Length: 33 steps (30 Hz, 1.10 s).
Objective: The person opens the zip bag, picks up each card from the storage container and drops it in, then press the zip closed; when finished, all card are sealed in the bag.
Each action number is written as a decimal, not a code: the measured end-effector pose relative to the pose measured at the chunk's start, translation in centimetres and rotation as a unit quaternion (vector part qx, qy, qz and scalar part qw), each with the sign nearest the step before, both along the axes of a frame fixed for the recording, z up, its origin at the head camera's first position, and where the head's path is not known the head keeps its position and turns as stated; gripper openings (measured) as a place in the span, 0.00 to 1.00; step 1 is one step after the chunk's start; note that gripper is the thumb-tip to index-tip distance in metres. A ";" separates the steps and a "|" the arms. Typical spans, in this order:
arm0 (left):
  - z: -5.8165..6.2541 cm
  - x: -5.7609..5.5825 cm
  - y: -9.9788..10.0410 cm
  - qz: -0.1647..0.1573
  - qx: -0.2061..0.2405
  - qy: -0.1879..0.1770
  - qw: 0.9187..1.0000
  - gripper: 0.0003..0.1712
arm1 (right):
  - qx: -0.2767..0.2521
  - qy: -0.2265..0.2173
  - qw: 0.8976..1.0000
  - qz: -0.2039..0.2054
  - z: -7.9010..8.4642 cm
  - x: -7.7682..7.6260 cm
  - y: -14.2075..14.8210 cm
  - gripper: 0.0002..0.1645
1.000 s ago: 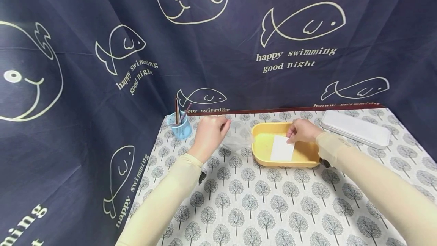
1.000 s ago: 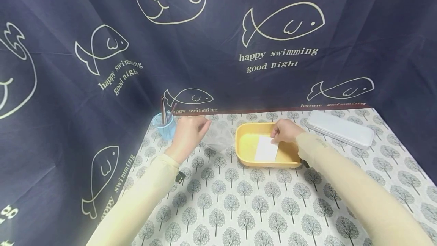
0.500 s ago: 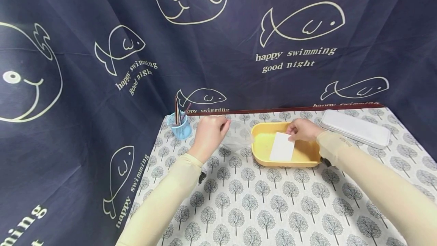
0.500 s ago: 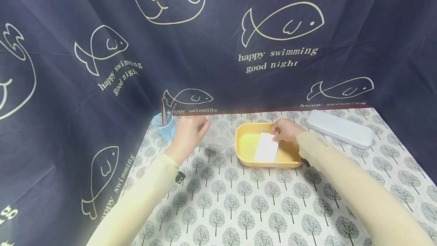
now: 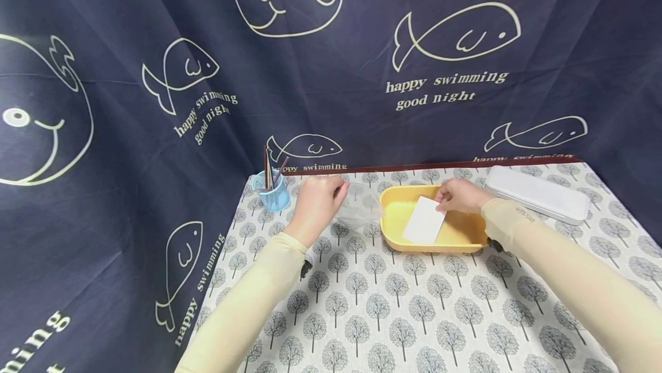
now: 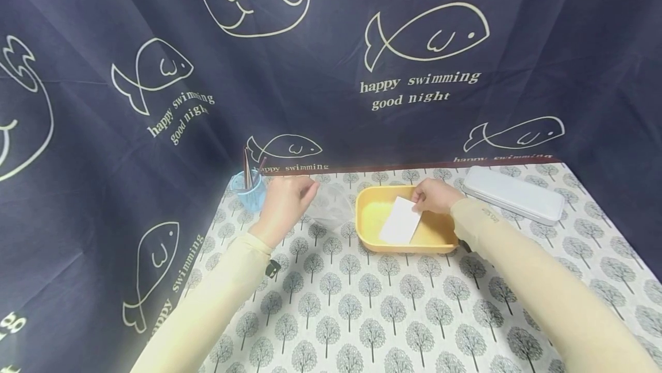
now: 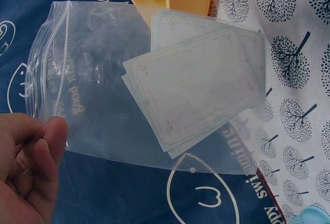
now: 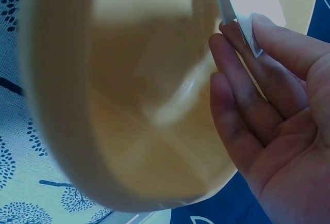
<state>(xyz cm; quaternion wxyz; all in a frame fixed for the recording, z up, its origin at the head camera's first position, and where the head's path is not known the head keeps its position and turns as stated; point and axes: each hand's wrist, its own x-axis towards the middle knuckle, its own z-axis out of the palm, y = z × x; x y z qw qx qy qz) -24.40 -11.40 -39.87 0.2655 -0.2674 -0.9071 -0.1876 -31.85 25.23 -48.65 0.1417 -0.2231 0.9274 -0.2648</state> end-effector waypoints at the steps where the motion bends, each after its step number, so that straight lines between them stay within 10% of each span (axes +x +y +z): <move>1: 0.0 0.0 0.0 0.000 0.000 0.001 1.000 0.09 | -0.001 0.002 1.000 -0.002 0.0 0.0 0.0 0.07; 33: 0.3 -0.2 0.2 0.004 -0.003 0.003 1.000 0.11 | -0.054 0.018 0.998 -0.002 2.4 1.4 -0.3 0.05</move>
